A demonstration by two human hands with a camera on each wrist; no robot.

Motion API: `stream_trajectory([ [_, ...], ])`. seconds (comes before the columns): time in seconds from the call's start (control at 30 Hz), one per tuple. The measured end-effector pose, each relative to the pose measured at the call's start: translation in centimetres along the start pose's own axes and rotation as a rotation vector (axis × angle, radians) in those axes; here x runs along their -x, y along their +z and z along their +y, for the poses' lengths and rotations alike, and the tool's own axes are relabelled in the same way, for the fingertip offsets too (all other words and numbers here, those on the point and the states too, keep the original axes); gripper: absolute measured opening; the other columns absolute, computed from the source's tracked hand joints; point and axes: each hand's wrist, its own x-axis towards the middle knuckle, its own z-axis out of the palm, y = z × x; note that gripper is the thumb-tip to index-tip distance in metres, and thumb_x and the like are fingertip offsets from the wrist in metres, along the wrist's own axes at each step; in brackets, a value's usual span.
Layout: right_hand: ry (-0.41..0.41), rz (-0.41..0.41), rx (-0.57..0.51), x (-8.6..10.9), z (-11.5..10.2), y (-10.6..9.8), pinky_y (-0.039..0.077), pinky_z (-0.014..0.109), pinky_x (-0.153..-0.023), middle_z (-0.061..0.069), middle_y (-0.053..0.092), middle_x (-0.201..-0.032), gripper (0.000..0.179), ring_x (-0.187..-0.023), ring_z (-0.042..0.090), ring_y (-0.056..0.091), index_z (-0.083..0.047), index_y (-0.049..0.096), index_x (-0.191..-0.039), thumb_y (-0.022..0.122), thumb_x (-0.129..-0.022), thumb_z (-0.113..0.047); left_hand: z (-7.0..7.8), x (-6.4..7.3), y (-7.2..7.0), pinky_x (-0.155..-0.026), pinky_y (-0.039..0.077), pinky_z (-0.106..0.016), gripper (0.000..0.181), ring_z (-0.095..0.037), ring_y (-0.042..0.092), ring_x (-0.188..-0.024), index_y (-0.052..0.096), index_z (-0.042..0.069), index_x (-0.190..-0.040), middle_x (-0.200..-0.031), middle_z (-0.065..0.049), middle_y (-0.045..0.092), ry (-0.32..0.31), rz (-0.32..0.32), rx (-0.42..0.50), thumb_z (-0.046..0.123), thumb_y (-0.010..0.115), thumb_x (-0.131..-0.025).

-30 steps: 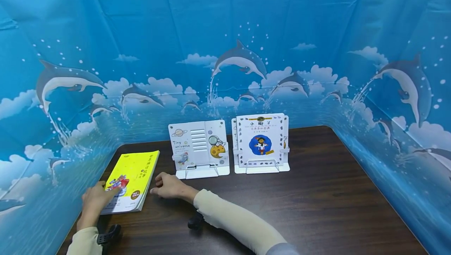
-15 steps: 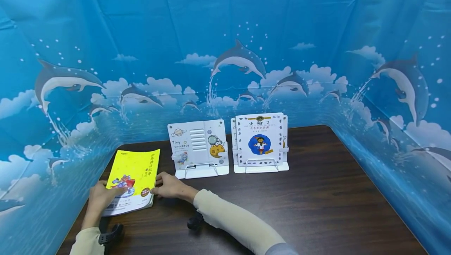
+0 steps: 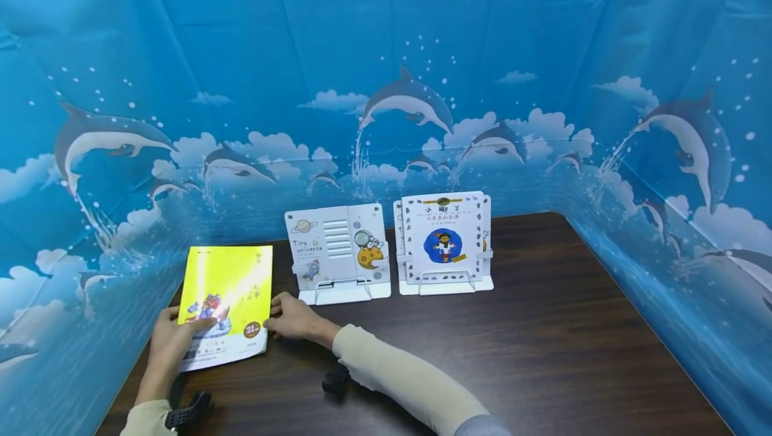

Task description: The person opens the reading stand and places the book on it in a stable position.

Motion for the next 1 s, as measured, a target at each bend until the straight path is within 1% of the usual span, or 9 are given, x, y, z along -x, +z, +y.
stream_trajectory([
  [0.13,0.0,0.002,0.028,0.1,-0.2,-0.2,0.058,0.026,-0.065,0.012,0.074,-0.115,0.055,-0.071,0.015,0.069,0.001,0.05,-0.147,0.074,-0.1,-0.012,0.8,0.6,-0.2,-0.072,0.051,-0.025,0.085,-0.03,0.066,-0.105,0.03,-0.005,-0.157,-0.142,-0.031,0.056,0.022,0.001,0.052,0.026,0.079,-0.094],
  [0.2,-0.006,-0.005,0.034,0.1,-0.3,-0.4,0.054,0.025,-0.064,0.01,0.076,-0.108,0.054,-0.069,0.014,0.066,0.0,0.051,-0.146,0.075,-0.099,-0.011,1.2,1.0,-0.3,-0.065,0.053,-0.02,0.085,-0.018,0.068,-0.091,0.03,-0.003,-0.156,-0.142,-0.03,0.058,0.03,-0.002,0.072,0.029,0.079,-0.094],
  [0.3,-0.024,-0.017,0.0,0.2,-0.3,-0.7,0.052,0.022,-0.065,0.009,0.076,-0.101,0.045,-0.072,0.012,0.065,-0.001,0.056,-0.138,0.076,-0.098,-0.005,1.6,1.4,-0.3,-0.065,0.057,-0.02,0.085,-0.005,0.068,-0.076,0.031,0.002,-0.156,-0.139,-0.027,0.063,0.037,-0.006,0.107,0.032,0.08,-0.094],
  [0.43,-0.081,-0.012,-0.058,0.2,-0.2,-1.5,0.056,0.022,-0.072,0.008,0.077,-0.103,0.032,-0.081,0.009,0.067,-0.005,0.059,-0.124,0.074,-0.097,0.002,2.0,1.8,-0.3,-0.066,0.061,-0.022,0.078,-0.001,0.07,-0.07,0.035,0.008,-0.153,-0.116,-0.006,0.073,0.048,-0.014,0.17,0.033,0.081,-0.094],
  [0.53,-0.115,-0.025,-0.114,0.3,-0.2,-2.3,0.063,0.029,-0.079,0.01,0.078,-0.106,0.029,-0.086,0.011,0.072,-0.007,0.058,-0.121,0.071,-0.098,0.005,2.5,2.0,-0.2,-0.067,0.06,-0.021,0.063,0.0,0.07,-0.073,0.039,0.01,-0.148,-0.097,0.016,0.069,0.093,-0.019,0.23,0.033,0.074,-0.1],
  [0.6,-0.127,-0.037,-0.151,0.4,-0.2,-3.0,0.066,0.035,-0.08,0.01,0.077,-0.106,0.029,-0.089,0.013,0.075,-0.007,0.058,-0.122,0.069,-0.098,0.006,2.9,2.1,-0.1,-0.065,0.059,-0.02,0.049,-0.001,0.069,-0.073,0.045,0.011,-0.143,-0.091,0.022,0.067,0.125,-0.017,0.292,0.034,0.067,-0.105],
  [0.77,-0.147,-0.04,-0.208,0.7,-0.3,-4.7,0.067,0.039,-0.082,0.01,0.075,-0.106,0.031,-0.094,0.016,0.077,-0.005,0.061,-0.127,0.069,-0.098,0.005,4.1,2.6,0.5,-0.063,0.058,-0.019,0.03,-0.005,0.07,-0.073,0.059,0.017,-0.131,-0.09,0.019,0.074,0.202,-0.009,0.48,0.035,0.062,-0.108],
  [0.87,-0.167,-0.027,-0.226,0.9,-0.3,-5.9,0.067,0.043,-0.083,0.014,0.077,-0.109,0.034,-0.095,0.019,0.078,-0.004,0.064,-0.131,0.07,-0.098,0.004,4.8,2.8,1.0,-0.064,0.06,-0.019,0.028,-0.005,0.072,-0.073,0.062,0.014,-0.131,-0.093,0.015,0.076,0.247,-0.03,0.57,0.03,0.063,-0.108],
  [1.0,-0.208,-0.015,-0.239,1.3,-0.4,-7.6,0.066,0.05,-0.087,0.02,0.078,-0.114,0.033,-0.098,0.021,0.077,-0.002,0.067,-0.133,0.069,-0.1,0.001,5.7,3.1,1.7,-0.066,0.062,-0.022,0.028,-0.008,0.074,-0.074,0.064,0.011,-0.131,-0.095,0.01,0.078,0.262,-0.065,0.675,0.027,0.064,-0.108],
])
